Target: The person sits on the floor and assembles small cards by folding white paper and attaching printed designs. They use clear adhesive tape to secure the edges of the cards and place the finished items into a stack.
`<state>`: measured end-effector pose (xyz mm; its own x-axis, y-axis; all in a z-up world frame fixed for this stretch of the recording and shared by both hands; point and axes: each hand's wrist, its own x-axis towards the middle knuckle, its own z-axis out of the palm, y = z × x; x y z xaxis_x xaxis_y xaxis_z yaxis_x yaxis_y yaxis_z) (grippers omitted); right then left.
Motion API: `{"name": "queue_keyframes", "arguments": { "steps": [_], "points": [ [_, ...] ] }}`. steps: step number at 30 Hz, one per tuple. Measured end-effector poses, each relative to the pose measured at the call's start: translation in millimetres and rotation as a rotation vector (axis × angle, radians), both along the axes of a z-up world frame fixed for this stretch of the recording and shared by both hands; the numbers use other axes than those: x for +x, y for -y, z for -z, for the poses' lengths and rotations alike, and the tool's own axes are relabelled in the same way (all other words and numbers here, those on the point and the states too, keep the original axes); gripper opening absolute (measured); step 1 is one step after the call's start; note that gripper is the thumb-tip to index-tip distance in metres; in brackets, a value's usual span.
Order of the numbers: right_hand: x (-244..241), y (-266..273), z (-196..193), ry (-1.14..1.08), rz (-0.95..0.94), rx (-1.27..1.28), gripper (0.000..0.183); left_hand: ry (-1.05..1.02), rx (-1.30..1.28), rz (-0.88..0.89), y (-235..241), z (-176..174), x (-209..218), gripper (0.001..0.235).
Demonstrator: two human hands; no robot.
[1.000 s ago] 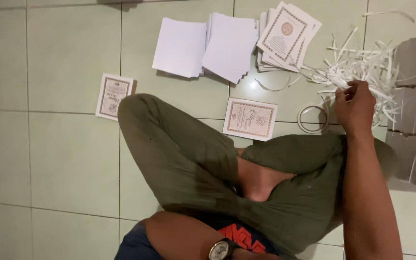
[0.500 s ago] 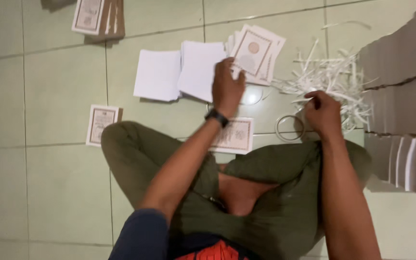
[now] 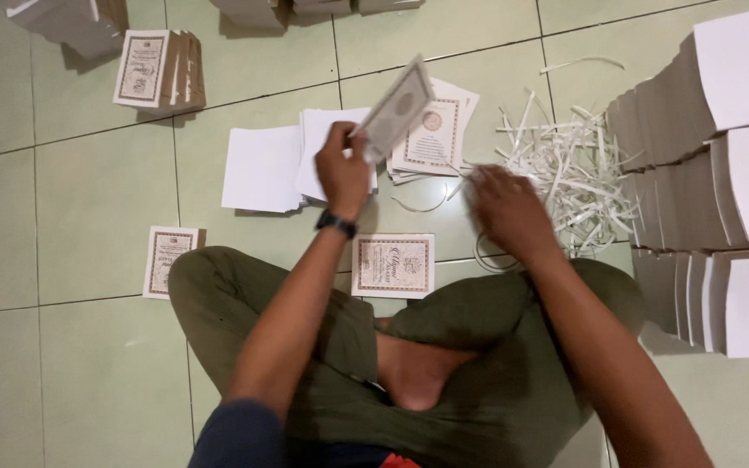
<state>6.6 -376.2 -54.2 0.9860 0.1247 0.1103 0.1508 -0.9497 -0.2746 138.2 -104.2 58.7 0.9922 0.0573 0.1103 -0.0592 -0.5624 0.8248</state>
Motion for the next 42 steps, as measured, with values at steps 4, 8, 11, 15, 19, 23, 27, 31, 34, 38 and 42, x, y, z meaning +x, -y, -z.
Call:
{"name": "queue_keyframes", "arguments": {
  "steps": [4,8,11,15,19,23,27,31,34,38,42],
  "points": [
    [1,-31,-32,-0.067,-0.159,-0.196,0.055,0.073,-0.076,0.052,-54,-41,-38,0.01],
    [-2,-22,-32,0.006,0.017,-0.298,0.042,-0.167,-0.219,0.17,-105,-53,-80,0.022],
    [-7,-31,-51,0.398,0.015,-0.298,0.012,-0.324,-0.341,0.23,-127,3,-90,0.031],
    [-27,-60,-67,0.555,0.091,-0.24,0.019,-0.486,-0.429,0.171,-123,69,-109,0.039],
    [-73,-131,-79,-0.285,0.684,1.067,0.045,-0.635,-0.561,0.121,-104,85,-131,0.042],
    [-92,-150,-67,-0.422,0.695,1.379,0.067,-0.641,-0.596,0.071,-102,139,-146,0.038],
    [-83,-156,-67,-0.409,0.69,1.23,0.054,-0.661,-0.584,0.075,-98,115,-147,0.024],
    [-79,-172,-80,-0.544,0.742,1.461,0.056,-0.706,-0.929,0.011,-89,88,-158,0.019],
    [-77,-169,-79,-0.543,0.762,1.532,0.046,-0.57,-0.66,0.044,-94,104,-162,0.019],
    [-78,-161,-84,-0.577,0.806,1.132,0.035,-0.304,-0.087,0.082,-91,139,-166,0.021],
    [-68,-173,-95,-0.602,0.778,1.047,0.038,-0.494,0.079,0.09,-85,106,-165,0.022]
  ]
}}
